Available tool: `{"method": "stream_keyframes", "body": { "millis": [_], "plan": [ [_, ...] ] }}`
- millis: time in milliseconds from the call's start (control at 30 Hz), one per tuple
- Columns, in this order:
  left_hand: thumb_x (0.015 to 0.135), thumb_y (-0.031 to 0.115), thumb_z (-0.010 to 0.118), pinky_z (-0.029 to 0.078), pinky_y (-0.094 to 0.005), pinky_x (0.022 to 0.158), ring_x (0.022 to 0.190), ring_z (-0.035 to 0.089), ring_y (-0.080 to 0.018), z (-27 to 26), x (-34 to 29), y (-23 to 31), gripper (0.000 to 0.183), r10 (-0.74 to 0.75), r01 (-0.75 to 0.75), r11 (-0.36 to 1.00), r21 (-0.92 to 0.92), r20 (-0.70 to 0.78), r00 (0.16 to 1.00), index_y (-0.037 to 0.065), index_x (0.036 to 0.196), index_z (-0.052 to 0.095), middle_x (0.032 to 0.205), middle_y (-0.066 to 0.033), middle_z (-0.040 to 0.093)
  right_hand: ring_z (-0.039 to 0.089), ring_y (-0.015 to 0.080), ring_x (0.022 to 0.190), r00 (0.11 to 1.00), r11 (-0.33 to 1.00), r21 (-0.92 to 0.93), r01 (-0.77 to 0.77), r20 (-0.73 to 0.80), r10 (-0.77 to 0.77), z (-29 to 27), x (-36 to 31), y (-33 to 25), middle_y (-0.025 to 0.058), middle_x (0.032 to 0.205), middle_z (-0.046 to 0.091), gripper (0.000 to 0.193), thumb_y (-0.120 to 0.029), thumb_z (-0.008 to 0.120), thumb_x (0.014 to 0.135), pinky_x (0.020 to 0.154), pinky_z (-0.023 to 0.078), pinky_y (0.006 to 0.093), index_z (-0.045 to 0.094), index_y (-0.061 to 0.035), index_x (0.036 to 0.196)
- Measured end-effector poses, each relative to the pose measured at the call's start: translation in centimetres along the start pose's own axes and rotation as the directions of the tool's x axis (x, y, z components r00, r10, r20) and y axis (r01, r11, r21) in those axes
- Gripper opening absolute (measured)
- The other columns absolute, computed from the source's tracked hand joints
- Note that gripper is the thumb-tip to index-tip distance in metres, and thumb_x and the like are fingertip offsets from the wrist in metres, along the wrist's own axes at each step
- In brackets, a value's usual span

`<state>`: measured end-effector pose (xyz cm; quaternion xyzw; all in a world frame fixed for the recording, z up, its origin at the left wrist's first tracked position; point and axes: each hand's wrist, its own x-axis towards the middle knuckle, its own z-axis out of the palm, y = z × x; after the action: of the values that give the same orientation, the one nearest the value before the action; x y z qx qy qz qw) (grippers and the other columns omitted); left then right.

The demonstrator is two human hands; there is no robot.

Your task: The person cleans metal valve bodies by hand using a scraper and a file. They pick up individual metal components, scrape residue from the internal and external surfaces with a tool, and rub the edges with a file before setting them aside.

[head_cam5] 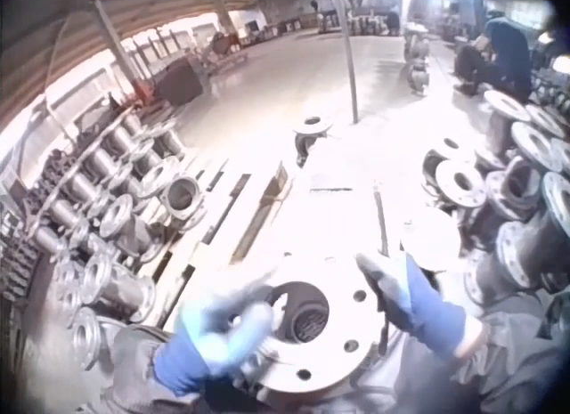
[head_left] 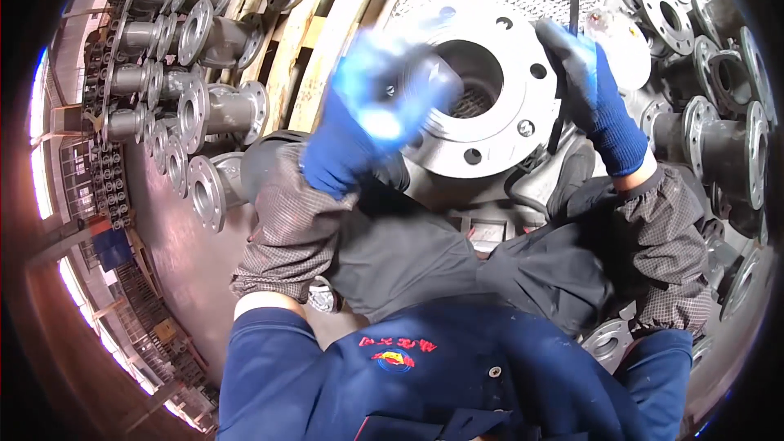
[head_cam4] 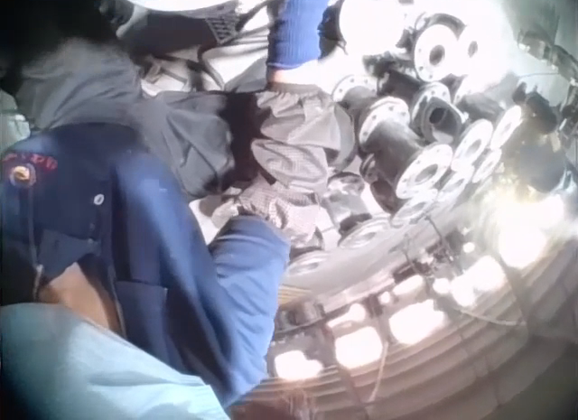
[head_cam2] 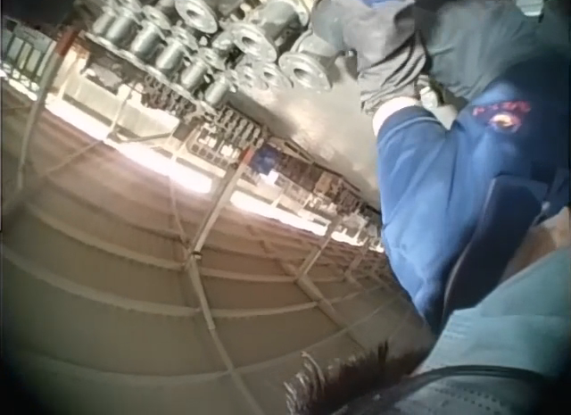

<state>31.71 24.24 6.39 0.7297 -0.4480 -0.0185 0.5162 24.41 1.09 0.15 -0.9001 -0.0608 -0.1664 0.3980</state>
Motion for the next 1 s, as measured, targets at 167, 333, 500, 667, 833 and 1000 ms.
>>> {"method": "stream_keyframes", "body": {
  "millis": [167,333,500,667,833,1000],
  "plan": [
    [0.091,0.019,0.056,0.049,-0.0254,0.071,0.082,0.060,-0.0157,-4.8,-4.5,-5.3,0.033,-0.620,0.622,0.783,-0.014,0.066,0.781,-0.005,0.113,0.054,0.096,-0.0099,0.062,0.053,0.0135,0.062,0.968,0.972,0.001,-0.236,0.087,0.235,0.9,0.9,-3.1,0.0072,0.073,0.053,0.024,-0.003,0.050,0.088,0.057,0.044,0.0242,0.056,0.0021,0.111],
    [0.091,0.027,0.054,0.049,-0.0297,0.079,0.091,0.061,-0.0208,-3.3,-7.1,-5.1,0.045,-0.727,0.597,0.434,-0.674,0.130,0.675,-0.008,0.119,0.048,0.107,-0.0161,0.060,0.063,0.0226,0.076,0.989,0.990,0.016,0.143,0.031,-0.143,1.5,2.7,-5.6,0.0136,0.084,0.060,0.027,-0.002,0.053,0.081,0.065,0.050,0.0270,0.057,0.0029,0.107],
    [0.089,0.038,0.054,0.047,-0.0245,0.070,0.077,0.058,-0.0121,-4.5,-6.9,-5.2,0.048,-0.185,0.176,0.895,0.411,-0.018,0.983,-0.006,0.109,0.057,0.092,-0.0083,0.063,0.056,0.0129,0.062,0.997,0.999,0.026,0.039,0.072,-0.041,2.1,2.2,-4.1,0.0059,0.071,0.055,0.020,-0.008,0.052,0.087,0.056,0.045,0.0235,0.059,0.0027,0.103],
    [0.083,0.031,0.059,0.039,-0.0225,0.055,0.059,0.049,-0.0077,-3.5,-3.0,-1.3,0.033,-0.214,0.234,0.958,0.168,-0.127,0.969,-0.001,0.078,0.059,0.065,-0.0018,0.054,0.047,0.0029,0.066,0.716,0.472,0.651,-0.594,0.160,0.680,4.0,1.1,-2.4,0.0009,0.078,0.055,0.029,-0.022,0.049,0.092,0.055,0.039,0.0192,0.061,0.0005,0.107],
    [0.080,0.031,0.061,0.042,-0.0260,0.052,0.058,0.053,-0.0101,-2.4,-0.1,-2.2,0.036,-0.072,0.077,0.975,0.207,-0.030,0.997,-0.005,0.080,0.060,0.066,-0.0049,0.058,0.058,0.0096,0.081,0.997,0.995,0.060,-0.083,0.008,0.082,3.6,0.6,2.2,0.0096,0.095,0.063,0.028,-0.014,0.048,0.092,0.069,0.045,0.0211,0.057,0.0030,0.112],
    [0.080,0.023,0.060,0.045,-0.0261,0.058,0.065,0.057,-0.0137,0.5,1.5,-3.7,0.028,-0.349,0.336,0.889,-0.311,0.013,0.937,-0.002,0.093,0.060,0.074,-0.0071,0.061,0.060,0.0121,0.080,0.875,0.807,0.500,-0.314,-0.178,0.450,0.5,1.3,-1.9,0.0079,0.101,0.063,0.034,-0.023,0.039,0.099,0.070,0.047,0.0217,0.055,-0.0002,0.117]
  ]
}}
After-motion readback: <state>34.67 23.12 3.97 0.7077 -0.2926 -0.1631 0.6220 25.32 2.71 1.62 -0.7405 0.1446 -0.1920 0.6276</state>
